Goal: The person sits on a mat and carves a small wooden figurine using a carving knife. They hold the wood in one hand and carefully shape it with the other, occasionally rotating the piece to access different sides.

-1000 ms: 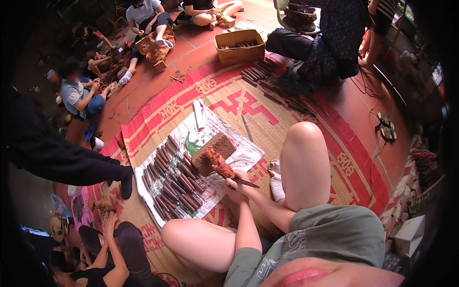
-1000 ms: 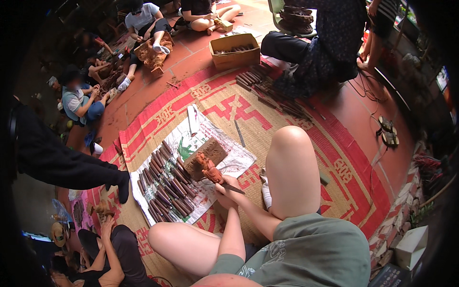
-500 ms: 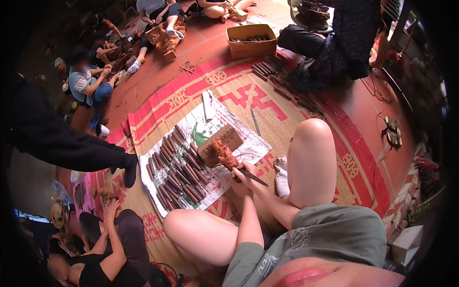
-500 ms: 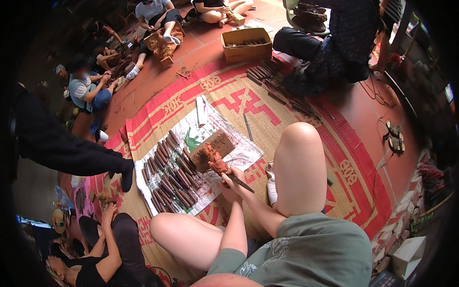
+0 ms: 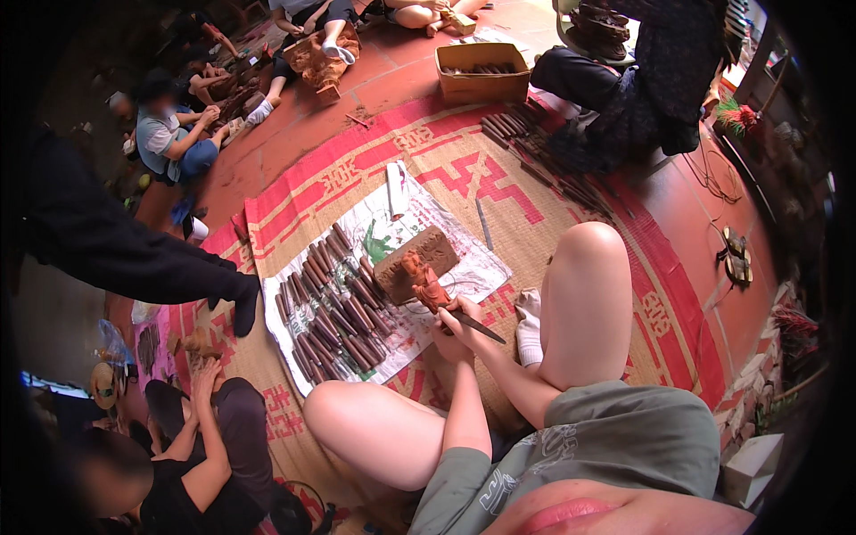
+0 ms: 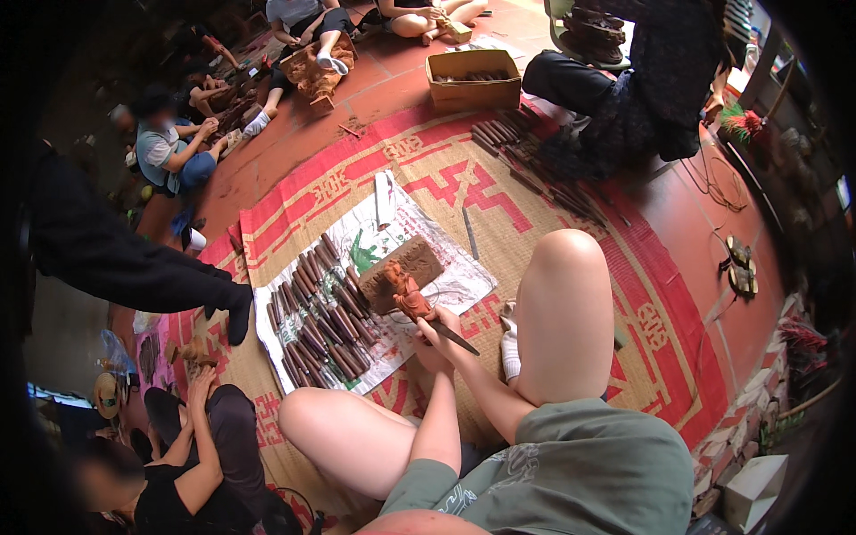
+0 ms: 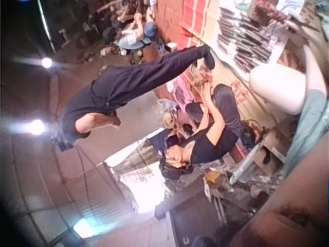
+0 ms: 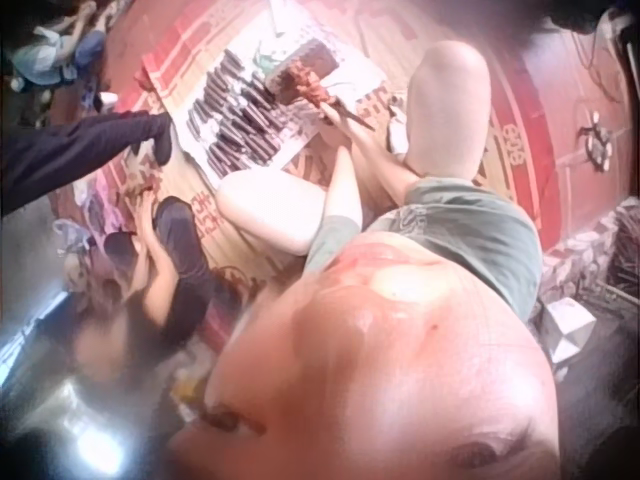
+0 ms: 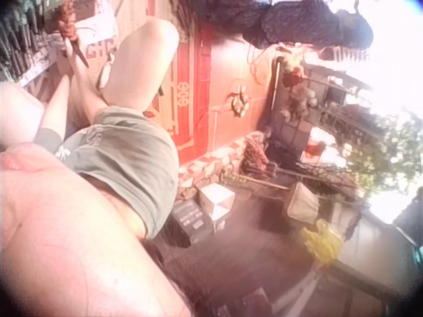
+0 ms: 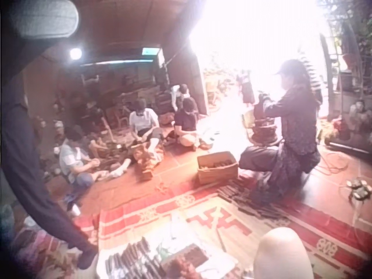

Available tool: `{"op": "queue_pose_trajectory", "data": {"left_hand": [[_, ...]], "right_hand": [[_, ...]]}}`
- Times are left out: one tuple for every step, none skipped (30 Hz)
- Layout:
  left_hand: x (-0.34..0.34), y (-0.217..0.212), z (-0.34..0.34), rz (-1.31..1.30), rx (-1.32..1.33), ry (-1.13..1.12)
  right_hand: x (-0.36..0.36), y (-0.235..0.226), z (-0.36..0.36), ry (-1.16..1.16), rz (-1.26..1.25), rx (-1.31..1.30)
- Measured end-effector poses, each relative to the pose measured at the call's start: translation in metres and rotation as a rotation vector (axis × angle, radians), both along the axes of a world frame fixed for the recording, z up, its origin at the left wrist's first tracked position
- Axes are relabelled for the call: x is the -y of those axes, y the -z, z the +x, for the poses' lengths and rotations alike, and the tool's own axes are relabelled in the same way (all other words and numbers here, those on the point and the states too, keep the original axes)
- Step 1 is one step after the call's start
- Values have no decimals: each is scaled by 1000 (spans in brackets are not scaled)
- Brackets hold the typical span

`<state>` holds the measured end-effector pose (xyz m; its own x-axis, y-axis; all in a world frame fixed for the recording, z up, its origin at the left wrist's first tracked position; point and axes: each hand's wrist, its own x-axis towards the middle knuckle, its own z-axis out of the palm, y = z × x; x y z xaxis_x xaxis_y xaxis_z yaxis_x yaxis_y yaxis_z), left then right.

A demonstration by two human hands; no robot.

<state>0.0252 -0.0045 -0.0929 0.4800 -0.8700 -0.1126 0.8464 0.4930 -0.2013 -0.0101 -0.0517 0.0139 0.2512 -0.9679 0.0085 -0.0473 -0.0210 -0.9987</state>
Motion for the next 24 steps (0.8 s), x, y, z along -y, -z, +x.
{"op": "queue_pose_trajectory", "data": {"left_hand": [[-3, 12, 5, 296, 212, -35], [0, 13, 0, 596, 408, -51], [2, 17, 0, 676, 469, -57], [2, 19, -1, 763, 527, -61], [3, 21, 0, 847, 588, -63], [6, 22, 0, 618, 409, -90], [7, 23, 2, 388, 233, -116], [5, 22, 4, 396, 192, -104], [3, 21, 7, 403, 152, -95], [0, 19, 10, 410, 112, -88], [-1, 6, 3, 749, 440, -93], [3, -19, -11, 1074, 775, -73], [6, -36, -20, 1384, 1123, -58], [4, -40, -17, 1430, 1186, -63], [3, -44, -14, 1476, 1249, -67], [2, -46, -12, 1521, 1313, -68], [3, -48, -12, 1563, 1318, -45], [0, -47, -10, 1622, 1319, -27], [-4, -44, -8, 1678, 1314, -1], [6, -61, -22, 1554, 1217, 26], [9, -50, -25, 1521, 1248, -7], [2, -25, -10, 1526, 1267, -79], [4, -25, -8, 1508, 1297, -116], [3, -24, -12, 1513, 1331, -112]], "right_hand": [[-1, -5, 5, -6, 5, 18], [0, -3, 5, -1, 13, 14], [2, -2, 4, 1, 20, 6], [-1, 0, 4, 3, 26, -7], [1, 1, 4, 0, 24, 5], [2, 2, 4, -4, 21, 17], [3, 3, 4, -10, 17, 31], [2, 1, 5, -17, 20, 44], [1, 0, 7, -25, 23, 58], [1, -3, 8, -53, 16, 90], [1, -2, 6, -63, 39, 93], [3, 2, -1, -58, 61, 86], [5, 3, -5, -60, 78, 84], [7, 0, -4, -125, -84, -188], [6, -3, 0, -93, -75, -128], [5, -5, 2, -60, -63, -71], [3, -6, 3, -27, -51, -14], [-4, -14, 8, -4, -28, 49], [-11, -32, 13, 8, 22, 83], [2, -2, -1, -23, 25, 51], [11, 23, -7, -76, 23, 33], [4, 21, 3, -112, -1, 14], [3, 19, 2, -116, -22, -21], [4, 17, 2, -120, -44, -57]]}}
